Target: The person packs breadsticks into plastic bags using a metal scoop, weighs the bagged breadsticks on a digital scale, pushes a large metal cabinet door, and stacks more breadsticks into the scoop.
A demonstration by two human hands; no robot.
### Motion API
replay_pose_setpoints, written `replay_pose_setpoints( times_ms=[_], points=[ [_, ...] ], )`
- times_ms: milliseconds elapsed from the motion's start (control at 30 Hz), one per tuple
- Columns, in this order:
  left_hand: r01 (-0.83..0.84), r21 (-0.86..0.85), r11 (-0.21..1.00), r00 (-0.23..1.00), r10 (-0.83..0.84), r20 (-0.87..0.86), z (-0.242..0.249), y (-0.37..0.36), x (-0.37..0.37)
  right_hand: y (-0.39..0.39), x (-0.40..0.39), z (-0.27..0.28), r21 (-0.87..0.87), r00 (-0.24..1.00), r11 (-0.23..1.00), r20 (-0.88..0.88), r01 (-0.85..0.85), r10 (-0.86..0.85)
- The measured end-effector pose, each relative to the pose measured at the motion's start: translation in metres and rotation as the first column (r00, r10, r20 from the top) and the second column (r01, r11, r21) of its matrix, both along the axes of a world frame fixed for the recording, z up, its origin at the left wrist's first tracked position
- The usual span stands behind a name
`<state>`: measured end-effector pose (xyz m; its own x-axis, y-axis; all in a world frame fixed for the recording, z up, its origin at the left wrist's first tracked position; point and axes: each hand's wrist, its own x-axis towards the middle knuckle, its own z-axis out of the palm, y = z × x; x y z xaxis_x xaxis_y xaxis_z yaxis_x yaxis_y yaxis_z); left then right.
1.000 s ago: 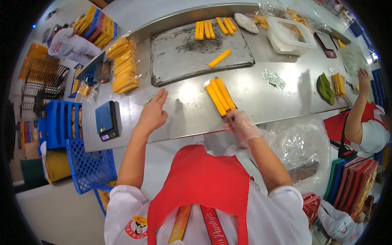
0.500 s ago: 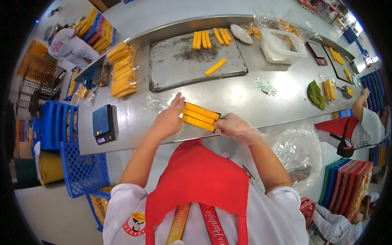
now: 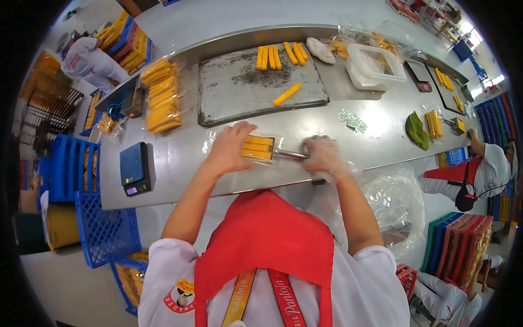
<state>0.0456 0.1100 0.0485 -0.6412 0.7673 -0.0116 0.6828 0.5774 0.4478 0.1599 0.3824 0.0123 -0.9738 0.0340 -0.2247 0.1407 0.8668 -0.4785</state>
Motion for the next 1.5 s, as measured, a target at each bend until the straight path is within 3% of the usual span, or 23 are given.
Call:
replay_pose_setpoints(
  times_ms=[33, 67, 133, 167, 233, 300, 367, 400, 467, 500, 567, 633, 700, 867, 967, 1033, 1067, 1100, 1233, 1333, 1400, 1467, 1500],
  points=[
    [-0.069, -0.092, 0.993, 0.975, 0.048, -0.215, 0.006, -0.004, -0.005, 0.009, 0.009, 0.008, 0.215, 0.995, 0.976, -0.103, 0.041, -0.020],
    [-0.070, -0.084, 0.994, 0.976, 0.051, -0.212, -0.004, -0.004, -0.011, 0.020, 0.012, -0.007, 0.222, 0.995, 0.974, -0.100, 0.040, -0.018],
    [-0.008, -0.285, 0.959, 0.979, -0.050, -0.195, -0.037, -0.001, -0.023, 0.036, 0.014, -0.053, -0.130, 0.963, 0.962, -0.094, 0.238, -0.251],
    [-0.003, -0.281, 0.960, 0.979, -0.054, -0.195, -0.044, 0.007, -0.023, 0.028, 0.012, -0.058, -0.126, 0.962, 0.962, -0.094, 0.243, -0.256],
    [0.109, -0.279, 0.954, 0.994, -0.105, 0.031, -0.057, 0.031, -0.019, 0.006, 0.004, -0.066, -0.269, 0.947, 0.928, -0.121, 0.258, -0.299],
    [0.115, -0.278, 0.954, 0.993, -0.120, 0.001, -0.057, 0.035, -0.016, -0.003, -0.003, -0.036, -0.292, 0.937, 0.896, 0.010, 0.336, -0.348],
    [0.061, -0.175, 0.983, 0.998, -0.060, 0.013, -0.046, 0.030, -0.010, -0.023, -0.011, 0.022, 0.123, 0.983, 0.977, 0.024, 0.176, -0.180],
    [0.073, -0.174, 0.982, 0.997, -0.071, 0.016, -0.044, 0.025, -0.006, -0.025, -0.018, 0.016, 0.125, 0.981, 0.974, 0.028, 0.187, -0.191],
    [0.021, -0.033, 0.999, 0.961, -0.029, -0.274, -0.042, 0.011, -0.003, -0.028, -0.031, 0.005, 0.013, 0.986, 0.998, 0.155, 0.057, -0.058],
    [0.050, -0.024, 0.998, 0.961, -0.054, -0.271, -0.039, 0.005, -0.006, -0.037, -0.035, 0.006, -0.017, 0.969, 0.996, 0.234, 0.091, -0.085],
    [-0.020, -0.313, 0.950, 0.995, -0.010, -0.094, -0.037, -0.005, -0.015, -0.047, -0.041, 0.009, -0.028, 0.939, 0.987, 0.315, 0.156, -0.140],
    [0.006, -0.332, 0.943, 0.998, -0.025, -0.050, -0.044, -0.011, -0.024, -0.047, -0.050, -0.008, -0.115, 0.958, 0.991, 0.285, 0.068, -0.032],
    [-0.010, -0.370, 0.929, 1.000, 0.010, -0.003, -0.051, -0.027, -0.026, -0.036, -0.050, -0.009, -0.208, 0.935, 0.972, 0.353, 0.106, -0.027],
    [-0.079, -0.226, 0.971, 0.996, 0.071, -0.046, -0.056, -0.055, -0.026, 0.005, -0.046, -0.029, -0.076, 0.945, 0.992, 0.319, 0.105, -0.076],
    [-0.083, -0.240, 0.967, 0.997, 0.078, -0.028, -0.057, -0.066, -0.029, 0.011, -0.052, -0.008, 0.055, 0.913, 0.974, 0.341, 0.219, -0.225],
    [-0.097, -0.253, 0.963, 0.995, 0.093, -0.028, -0.055, -0.076, -0.032, 0.010, -0.058, 0.005, 0.266, 0.882, 0.925, 0.314, 0.273, -0.350],
    [-0.114, -0.272, 0.956, 0.993, 0.108, -0.035, -0.053, -0.087, -0.034, 0.024, -0.056, -0.009, 0.186, 0.893, 0.939, 0.298, 0.291, -0.336],
    [-0.157, -0.290, 0.944, 0.988, 0.152, -0.039, -0.049, -0.100, -0.036, 0.045, -0.054, -0.025, 0.096, 0.908, 0.952, 0.286, 0.291, -0.307],
    [-0.333, -0.272, 0.903, 0.936, 0.352, 0.023, 0.001, -0.175, -0.049, 0.075, -0.048, -0.045, 0.128, 0.946, 0.963, 0.192, 0.239, -0.260],
    [-0.727, -0.065, 0.683, 0.686, 0.727, -0.031, 0.025, -0.245, -0.064, 0.056, -0.059, -0.046, 0.104, 0.939, 0.957, 0.189, 0.272, -0.288],
    [-0.761, 0.068, 0.645, 0.639, 0.763, -0.096, 0.010, -0.307, -0.081, 0.062, -0.053, -0.045, 0.229, 0.925, 0.939, 0.223, 0.257, -0.308],
    [-0.815, 0.013, 0.579, 0.570, 0.807, -0.154, 0.011, -0.336, -0.093, 0.063, -0.051, -0.047, 0.198, 0.909, 0.934, 0.238, 0.298, -0.341],
    [-0.856, -0.116, 0.505, 0.518, 0.837, -0.177, -0.009, -0.366, -0.105, 0.050, -0.056, -0.034, 0.185, 0.893, 0.923, 0.249, 0.336, -0.375]
  ],
)
